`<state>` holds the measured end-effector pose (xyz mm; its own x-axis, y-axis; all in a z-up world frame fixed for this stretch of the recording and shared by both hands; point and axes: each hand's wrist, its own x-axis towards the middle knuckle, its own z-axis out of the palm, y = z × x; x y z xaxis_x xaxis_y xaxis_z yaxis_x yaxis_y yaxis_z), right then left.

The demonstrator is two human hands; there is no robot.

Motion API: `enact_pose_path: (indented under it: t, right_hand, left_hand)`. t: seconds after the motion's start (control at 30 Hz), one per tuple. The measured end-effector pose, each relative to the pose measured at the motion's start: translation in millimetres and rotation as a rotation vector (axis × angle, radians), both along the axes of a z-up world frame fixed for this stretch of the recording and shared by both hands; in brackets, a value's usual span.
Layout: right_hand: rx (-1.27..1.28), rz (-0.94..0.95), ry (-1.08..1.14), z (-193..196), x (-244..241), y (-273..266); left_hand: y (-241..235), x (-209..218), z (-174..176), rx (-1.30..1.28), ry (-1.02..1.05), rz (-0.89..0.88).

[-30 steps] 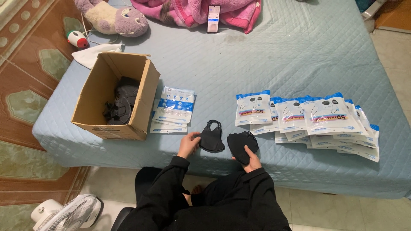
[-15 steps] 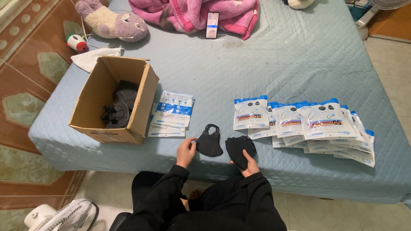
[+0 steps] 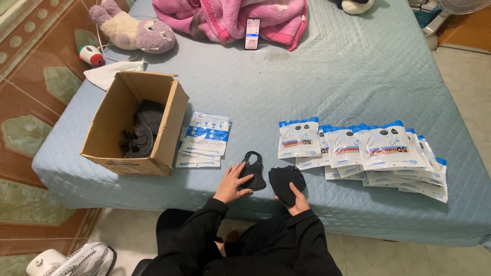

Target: The person sits on the floor and sorts black face masks, taking them from a cardboard box and arranging them into a neat stack on the bed. The person handles the masks by hand, occasionally picking up a single mask to place it on the pile.

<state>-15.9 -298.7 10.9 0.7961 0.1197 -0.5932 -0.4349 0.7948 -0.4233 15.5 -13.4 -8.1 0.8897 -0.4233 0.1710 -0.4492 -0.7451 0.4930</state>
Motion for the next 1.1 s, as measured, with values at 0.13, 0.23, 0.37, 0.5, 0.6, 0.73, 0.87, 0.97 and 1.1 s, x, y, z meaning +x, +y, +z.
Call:
enact_pose_path:
  t: [0.13,0.23,0.37,0.5,0.6,0.73,0.87,0.97,1.1]
  right_hand:
    - [-0.004,0.003,0.006,-3.8,2.7,-2.6]
    - [0.042,0.017,0.052,-12.9,3.9,-8.0]
    - [0.071,0.01,0.083,8.5,4.9,-6.1]
    - [0.06,0.042,0.09,3.2,4.5,-6.5]
    - [0.053,0.073,0.042,-10.7,5.8,-9.4]
    - [0.012,0.081,0.008,-4.3,4.2,-3.0]
    - [-0.048,0.066,-0.071,-13.1,-1.5,-1.6]
    - [-0.059,0.073,-0.117,-19.3,-1.1,-4.6]
    - [-0.105,0.067,-0.134,-9.9,-6.5,-0.9]
  left_hand:
    - [-0.4,1.5,0.9,0.017,0.024,0.015]
    - [-0.8,2.4,-10.0,0.028,0.017,0.019]
    - [-3.0,3.3,-11.8,0.044,-0.028,0.035]
    - [-3.4,3.4,-14.5,0.07,-0.09,0.039]
    - [-3.5,2.7,-14.6,0.087,-0.096,0.032]
    - [-3.2,3.9,-17.8,0.099,-0.067,0.029]
    - [-0.8,1.5,-20.7,0.033,-0.018,0.029]
    - [-4.6,2.7,-6.9,-0.031,0.031,0.053]
    - [-17.8,4.9,18.9,-0.03,-0.026,0.133]
